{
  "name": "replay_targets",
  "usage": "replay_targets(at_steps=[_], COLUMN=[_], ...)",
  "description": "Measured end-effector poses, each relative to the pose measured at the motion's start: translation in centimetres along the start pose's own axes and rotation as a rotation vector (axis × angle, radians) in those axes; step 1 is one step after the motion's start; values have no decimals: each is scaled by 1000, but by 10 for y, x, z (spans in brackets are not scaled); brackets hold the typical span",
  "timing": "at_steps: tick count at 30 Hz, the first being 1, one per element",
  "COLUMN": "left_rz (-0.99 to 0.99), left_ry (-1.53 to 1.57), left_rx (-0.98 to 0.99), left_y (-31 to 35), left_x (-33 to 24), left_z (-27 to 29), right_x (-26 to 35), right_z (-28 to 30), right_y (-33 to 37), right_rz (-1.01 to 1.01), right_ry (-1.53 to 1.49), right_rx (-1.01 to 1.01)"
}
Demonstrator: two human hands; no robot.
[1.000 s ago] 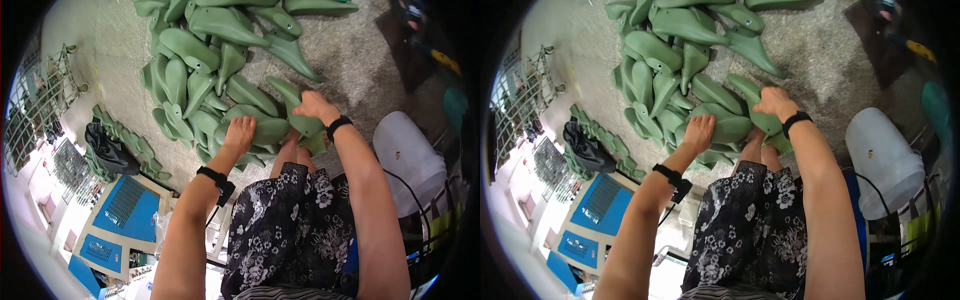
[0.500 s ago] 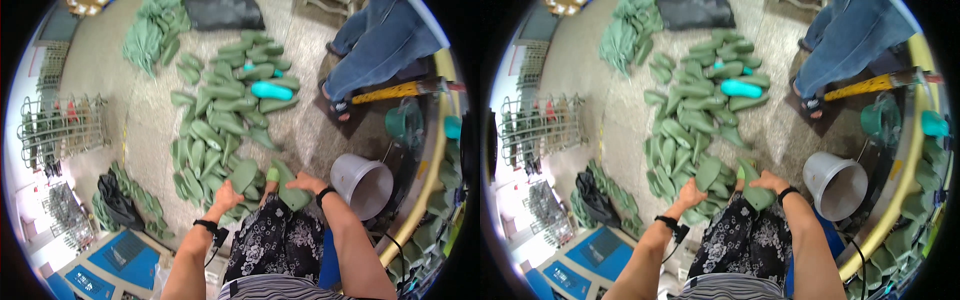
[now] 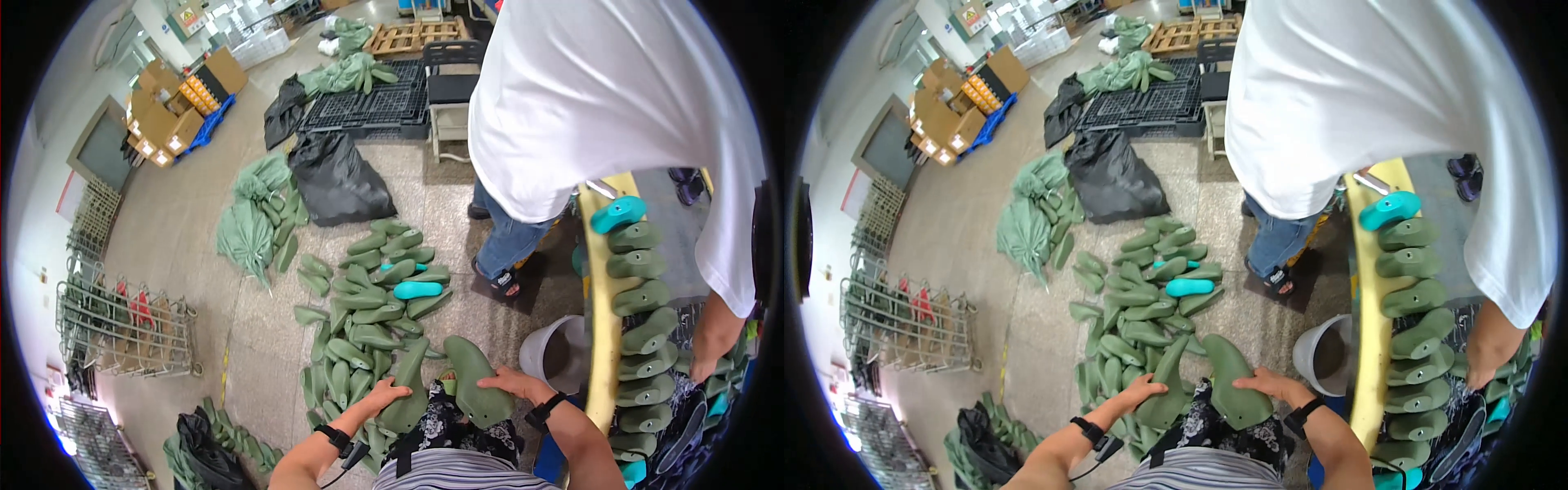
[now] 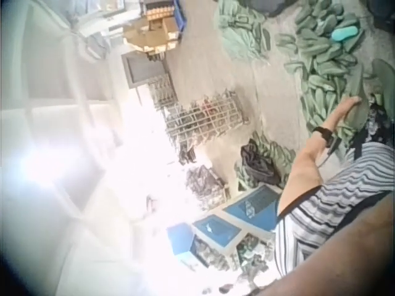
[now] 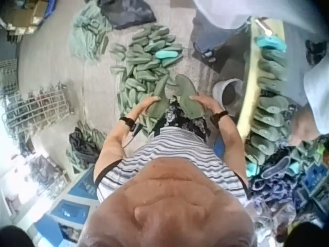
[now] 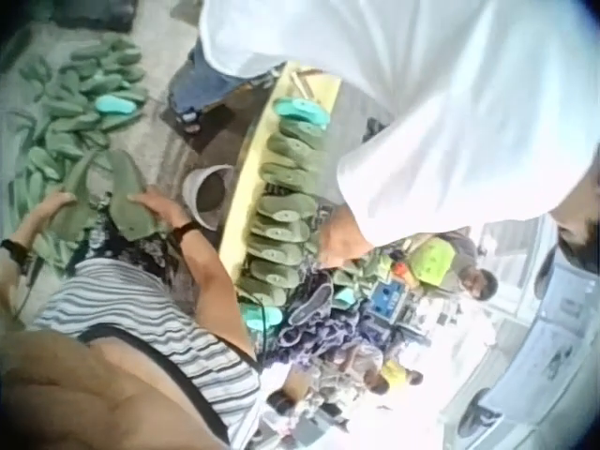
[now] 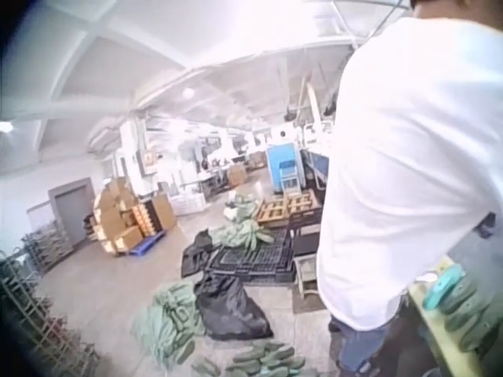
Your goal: Organize and align shoe lasts and upper components on a workbench in a shoe factory.
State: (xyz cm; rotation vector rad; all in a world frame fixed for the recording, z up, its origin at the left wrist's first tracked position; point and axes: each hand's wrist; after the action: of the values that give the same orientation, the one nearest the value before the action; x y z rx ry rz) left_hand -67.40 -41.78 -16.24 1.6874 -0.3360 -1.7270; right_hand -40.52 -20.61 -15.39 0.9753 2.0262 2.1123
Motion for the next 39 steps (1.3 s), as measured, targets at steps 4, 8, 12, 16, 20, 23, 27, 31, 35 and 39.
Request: replay_targets(at_steps=[4, 8, 12, 16, 20, 23, 27, 31, 35, 39], left_rz=[-16, 24, -33, -19, -17, 4, 72, 125, 361, 475], left_ry=[144, 79, -16, -66, -44, -92, -16, -218, -248, -210], left_rx=[207, 405, 603, 743, 826, 930, 1186, 1322, 1514, 1456], left_y=[25, 34, 39, 56, 33, 76, 97, 163, 182, 216], left_x=[-39, -81, -104, -139, -117, -145, -151, -196, -163, -121], left_z=[-1, -22, -55, -111, -155, -223, -282, -365, -456, -532], right_x=[-19, -12, -82, -155, -229, -283, -356, -423, -475, -504], right_z=[-7, -7, 3, 4, -11, -25, -52, -102, -146, -158], right_y=[58, 158, 201, 239, 278, 309, 348, 363, 342, 326], right_rz=[-6, -71, 188, 251, 184, 207, 322, 457, 574, 730], right_ry=[-107, -14, 19, -107, -239, -486, -763, -1183, -1658, -1949], right_rx=[92, -34, -27, -125, -366, -249, -149, -248, -310, -340])
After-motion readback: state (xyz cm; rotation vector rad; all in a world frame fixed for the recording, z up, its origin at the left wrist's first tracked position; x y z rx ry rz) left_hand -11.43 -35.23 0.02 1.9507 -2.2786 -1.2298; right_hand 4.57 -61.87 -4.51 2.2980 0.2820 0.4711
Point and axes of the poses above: each hand's wrist, its own y-axis away from the middle knuckle, its own z-axis out of the back of the hand, x = y × z, and after that the axes turned 15 degrees about -z, right-handed
